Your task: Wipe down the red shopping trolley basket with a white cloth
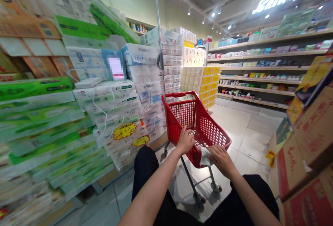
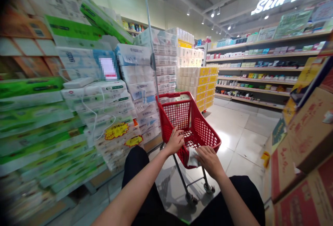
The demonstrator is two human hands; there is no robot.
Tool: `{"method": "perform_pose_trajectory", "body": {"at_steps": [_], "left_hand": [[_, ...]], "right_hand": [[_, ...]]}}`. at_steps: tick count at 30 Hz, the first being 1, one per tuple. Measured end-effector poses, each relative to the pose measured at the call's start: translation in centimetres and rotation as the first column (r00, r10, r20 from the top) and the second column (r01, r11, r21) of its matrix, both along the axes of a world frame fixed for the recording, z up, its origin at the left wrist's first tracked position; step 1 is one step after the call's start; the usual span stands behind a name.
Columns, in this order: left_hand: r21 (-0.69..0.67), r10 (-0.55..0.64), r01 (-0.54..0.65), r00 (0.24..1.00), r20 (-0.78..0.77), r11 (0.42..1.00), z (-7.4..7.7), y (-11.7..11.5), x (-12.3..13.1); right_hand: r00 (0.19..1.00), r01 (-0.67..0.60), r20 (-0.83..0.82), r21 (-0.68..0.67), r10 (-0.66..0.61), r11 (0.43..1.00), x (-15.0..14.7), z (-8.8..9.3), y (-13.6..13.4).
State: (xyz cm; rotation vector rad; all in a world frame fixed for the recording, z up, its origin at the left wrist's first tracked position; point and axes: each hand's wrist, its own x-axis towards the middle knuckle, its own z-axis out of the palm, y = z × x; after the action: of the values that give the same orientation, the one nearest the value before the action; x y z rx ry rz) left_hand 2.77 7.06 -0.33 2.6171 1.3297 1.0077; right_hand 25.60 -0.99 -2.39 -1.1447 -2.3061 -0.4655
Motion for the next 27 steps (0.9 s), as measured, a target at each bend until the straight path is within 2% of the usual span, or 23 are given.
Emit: {"method": "perform_pose_trajectory", "body": {"at_steps": [4,7,9,12,16,19,21,23,27], "left_hand": [[-0.014,-0.004,0.004,1.000,-0.002,1.000,0.0,-0.3,0.1],[-0.004,0.010,-0.010,1.000,0.010,1.000,-0.1,-0.6,0.3],[0.010,0.022,-0.022,1.000,0.017,1.000,-0.1,-0.8,0.3],[0.027,0.049,-0.050,0.998,0.026,0.998,-0.1,-1.0,0.2],[0.022,0.062,-0.063,0.998,0.031,0.998,0.1,-1.1,-0.1],[0.017,0.076,-0.077,0.996,0.045,0.997,0.2,-1.0,-0.6],[0.004,0.075,-0.076,0.996,0.046,0.997,0.2,-1.0,-1.1],[-0.006,0.053,-0.052,0.998,0.035,0.999,0.4,-1.0,-1.7],[0.000,-0.004,0.004,1.000,0.017,1.000,0.6,-1.1,-2.5]], "right_hand": [[0.998,0.060,-0.004,0.023,-0.060,0.998,5.0,-0.7,1.7],[0.991,0.132,-0.029,0.026,-0.132,0.991,6.6,-0.8,2.2],[0.979,0.195,-0.067,0.009,-0.194,0.981,5.8,-0.6,1.9],[0.950,0.287,-0.131,0.015,-0.283,0.958,1.8,0.1,0.4],[0.956,0.263,-0.147,0.042,-0.254,0.964,-5.3,1.1,-2.3],[0.949,0.281,-0.160,0.033,-0.272,0.959,-8.4,1.6,-3.3],[0.960,0.247,-0.140,0.020,-0.242,0.969,-8.8,1.6,-3.3],[0.982,0.162,-0.102,0.008,-0.160,0.987,-7.9,1.4,-2.9],[1.000,-0.001,-0.021,-0.019,0.001,1.000,-3.6,0.7,-1.3]]}}
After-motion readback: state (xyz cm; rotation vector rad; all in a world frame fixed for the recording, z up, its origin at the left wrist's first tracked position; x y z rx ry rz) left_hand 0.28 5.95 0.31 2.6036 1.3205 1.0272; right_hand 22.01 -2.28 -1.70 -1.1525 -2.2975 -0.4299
